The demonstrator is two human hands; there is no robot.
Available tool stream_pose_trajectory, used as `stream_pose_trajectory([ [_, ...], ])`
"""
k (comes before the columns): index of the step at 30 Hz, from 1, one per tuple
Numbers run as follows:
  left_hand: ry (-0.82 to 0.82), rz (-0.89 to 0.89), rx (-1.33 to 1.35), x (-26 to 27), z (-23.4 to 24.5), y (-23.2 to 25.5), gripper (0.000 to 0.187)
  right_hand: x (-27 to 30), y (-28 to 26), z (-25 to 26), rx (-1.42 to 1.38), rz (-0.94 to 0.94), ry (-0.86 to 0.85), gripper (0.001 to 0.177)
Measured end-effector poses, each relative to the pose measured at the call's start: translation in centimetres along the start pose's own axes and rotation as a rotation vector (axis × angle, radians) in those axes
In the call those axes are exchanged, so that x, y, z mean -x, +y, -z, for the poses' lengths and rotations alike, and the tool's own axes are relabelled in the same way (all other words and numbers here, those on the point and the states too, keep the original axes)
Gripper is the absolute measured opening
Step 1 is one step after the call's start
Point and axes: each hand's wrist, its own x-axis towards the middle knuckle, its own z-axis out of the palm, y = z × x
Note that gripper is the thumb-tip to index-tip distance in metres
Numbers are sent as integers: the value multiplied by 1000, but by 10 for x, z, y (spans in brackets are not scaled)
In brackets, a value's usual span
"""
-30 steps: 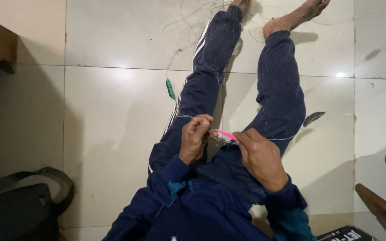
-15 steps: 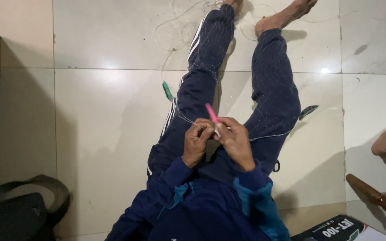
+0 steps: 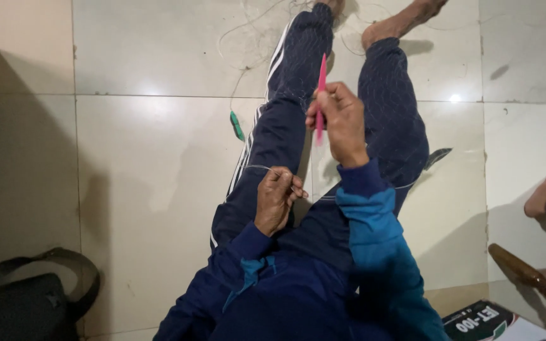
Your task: Repairing a fishing net by weaving a netting needle through the mesh while sitting on the floor and using feet to hold the net taut.
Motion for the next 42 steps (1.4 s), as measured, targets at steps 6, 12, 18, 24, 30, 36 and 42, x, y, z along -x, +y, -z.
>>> stream_pose_trajectory([
  [6, 8, 41, 24, 1, 3, 0, 9, -29, 10, 4, -217, -19, 89, 10],
  [12, 19, 173, 25, 6, -7, 13, 17, -45, 6, 17, -315, -55, 93, 8],
  [18, 46, 185, 59, 2, -7, 10, 12, -48, 4, 12, -337, -20, 20, 7],
  [24, 66, 242, 66, -4, -10, 13, 6, -50, 7, 11, -345, -55, 9, 7],
  [30, 16, 287, 109, -7, -7, 12, 16, -47, 4, 5, -265, -36, 14, 8],
  [36, 22, 338, 87, -11, -13, 16, 21, -48, 1, 4, -258, -16, 11, 8],
  [42, 74, 338, -31, -12, -14, 16, 14, -49, -5, -4, -248, -10, -7, 8],
])
